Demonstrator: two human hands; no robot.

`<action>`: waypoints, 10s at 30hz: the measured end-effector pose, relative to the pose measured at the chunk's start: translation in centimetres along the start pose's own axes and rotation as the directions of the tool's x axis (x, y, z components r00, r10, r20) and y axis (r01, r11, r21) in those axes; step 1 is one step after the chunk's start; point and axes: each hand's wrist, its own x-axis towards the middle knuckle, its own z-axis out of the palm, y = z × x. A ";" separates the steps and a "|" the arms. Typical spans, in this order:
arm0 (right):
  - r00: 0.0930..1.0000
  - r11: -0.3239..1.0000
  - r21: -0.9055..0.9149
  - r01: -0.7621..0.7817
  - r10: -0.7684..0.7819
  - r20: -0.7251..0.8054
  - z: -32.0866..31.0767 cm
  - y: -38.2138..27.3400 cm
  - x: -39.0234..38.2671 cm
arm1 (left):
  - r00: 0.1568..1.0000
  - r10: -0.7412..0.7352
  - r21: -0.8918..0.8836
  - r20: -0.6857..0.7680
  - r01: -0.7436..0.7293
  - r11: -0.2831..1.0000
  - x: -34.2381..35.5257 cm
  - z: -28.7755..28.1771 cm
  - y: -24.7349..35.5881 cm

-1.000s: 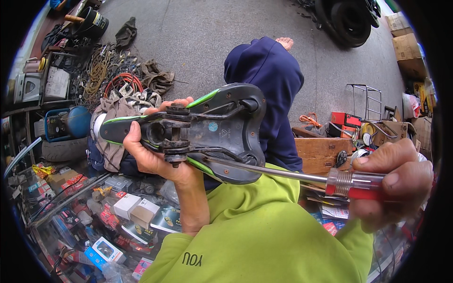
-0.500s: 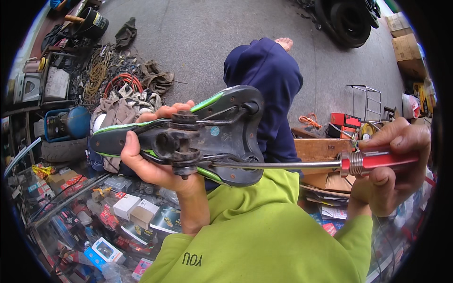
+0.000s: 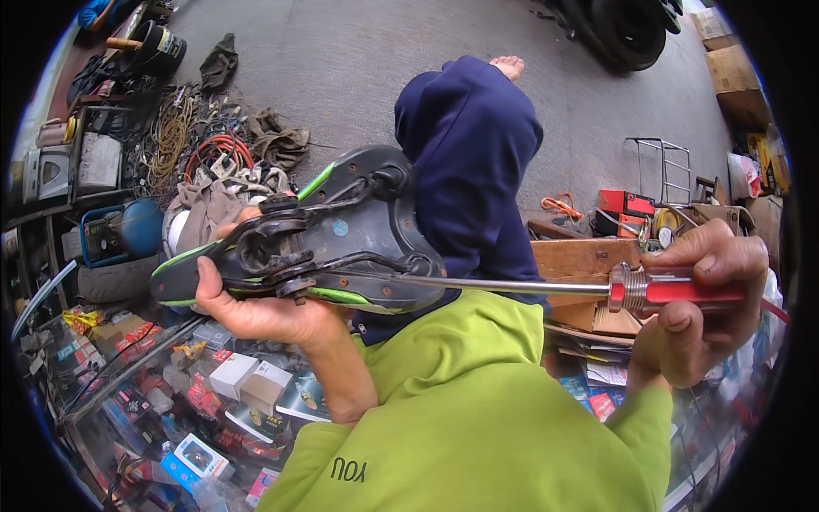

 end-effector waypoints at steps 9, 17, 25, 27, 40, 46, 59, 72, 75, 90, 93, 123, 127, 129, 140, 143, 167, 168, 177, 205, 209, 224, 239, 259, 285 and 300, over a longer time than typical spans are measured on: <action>0.998 0.995 0.073 -0.065 0.066 -0.007 -1.2 0.5 -1.4 | 0.995 0.017 -0.049 0.100 -0.012 0.999 0.0 -1.1 -0.4; 0.991 0.982 0.153 -0.111 0.121 -0.056 -0.7 0.5 -2.0 | 0.991 0.020 -0.046 0.136 -0.014 0.999 -0.2 -0.7 -0.5; 0.946 0.941 0.166 -0.296 0.313 -0.088 -0.1 0.1 -2.1 | 0.972 0.028 -0.105 0.235 -0.003 0.994 -0.2 -0.9 -0.7; 0.932 0.926 0.183 -0.330 0.350 -0.094 -0.1 0.4 -2.4 | 0.958 0.032 -0.136 0.286 0.007 0.991 -0.2 -0.9 -0.7; 0.994 0.999 0.050 0.013 -0.007 -0.112 -1.9 1.4 -3.8 | 0.946 0.128 -0.109 0.297 -0.099 0.989 -1.8 1.0 -0.6; 0.996 0.990 0.137 0.044 -0.033 -0.081 -0.6 1.2 -3.5 | 0.970 0.091 -0.121 0.224 -0.065 0.990 -2.1 1.3 -0.5; 0.994 0.990 0.122 0.065 -0.053 -0.099 -0.1 1.4 -3.3 | 0.959 0.133 -0.111 0.251 -0.108 0.988 -2.0 1.2 -0.6; 0.905 0.988 0.081 0.134 -0.155 0.397 -3.7 -1.4 0.6 | 0.937 0.191 -0.113 0.291 -0.165 0.980 -3.0 1.9 -0.9; 0.910 0.989 0.058 0.139 -0.150 0.387 -3.5 -1.5 1.1 | 0.870 0.167 -0.113 0.464 -0.128 0.985 -2.4 0.9 -0.7; 0.832 0.986 -0.058 0.156 -0.099 0.547 -4.2 -3.0 3.6 | 0.963 -0.030 -0.208 0.267 0.088 0.974 -1.7 1.7 -0.1; 0.800 0.980 -0.109 0.167 -0.070 0.596 -4.5 -3.8 4.4 | 0.966 0.005 -0.203 0.260 0.050 0.978 -2.0 2.0 -0.2; 0.913 0.858 0.417 0.298 -0.130 -0.385 2.4 -3.9 1.6 | 0.653 -0.648 -0.053 0.391 0.719 0.693 -7.6 5.6 -8.7; 0.959 0.878 0.459 0.138 -0.002 -0.284 3.4 -3.4 0.6 | 0.675 -0.605 -0.061 0.422 0.688 0.723 -5.4 3.5 -6.9; 0.946 0.814 0.560 0.154 0.042 -0.321 4.5 -2.8 1.1 | 0.648 -0.652 -0.131 0.395 0.742 0.658 -4.1 2.7 -7.4; 0.939 0.395 0.905 0.156 -0.343 -0.012 4.3 -1.8 1.8 | 0.642 -0.673 -0.089 0.367 0.745 0.661 -3.3 2.7 -7.5; 0.862 0.308 0.951 0.038 -0.491 0.124 3.9 -0.6 3.2 | 0.643 -0.677 -0.077 0.358 0.743 0.665 -3.2 2.7 -7.6; 0.950 0.326 0.937 -0.122 -0.234 0.205 5.1 -3.6 3.1 | 0.609 -0.663 -0.032 0.435 0.746 0.665 -3.0 2.7 -7.5; 0.885 0.214 0.963 -0.165 -0.398 0.240 5.1 -2.7 4.2 | 0.608 -0.659 -0.013 0.442 0.739 0.673 -3.0 2.8 -7.5; 0.918 0.798 0.589 0.130 -0.322 0.233 4.6 -3.0 4.5 | 0.602 -0.643 -0.027 0.473 0.740 0.672 -3.1 2.8 -7.6; 0.669 0.855 -0.123 0.504 -0.297 0.682 -2.0 -5.0 5.4 | 0.611 -0.619 0.006 0.494 0.709 0.705 -3.1 2.3 -7.5; 0.660 0.662 -0.405 0.630 -0.182 0.729 -1.6 -8.4 4.2 | 0.624 -0.612 0.048 0.485 0.680 0.732 -3.4 2.5 -7.2; 0.515 0.626 -0.549 0.554 0.261 0.817 -3.2 -7.6 4.5 | 0.666 -0.546 0.041 0.508 0.615 0.788 -4.4 2.2 -7.7; 0.392 0.435 -0.374 0.819 0.053 0.919 -3.2 -7.9 2.1 | 0.637 -0.559 0.125 0.531 0.593 0.795 -4.8 2.2 -7.9; 0.798 0.954 0.010 -0.299 0.244 0.551 -9.0 2.7 2.7 | 0.290 -0.498 0.028 0.817 0.844 0.536 0.3 0.1 -8.8; 0.668 0.657 -0.126 -0.744 0.736 -0.108 -12.6 14.6 -18.2 | 0.318 -0.426 0.526 0.847 -0.384 0.758 -11.8 13.8 -12.2; 0.454 0.435 -0.139 -0.890 0.806 -0.380 -10.3 22.1 -30.4 | 0.201 -0.424 0.435 0.883 -0.690 0.579 -4.6 8.7 -12.9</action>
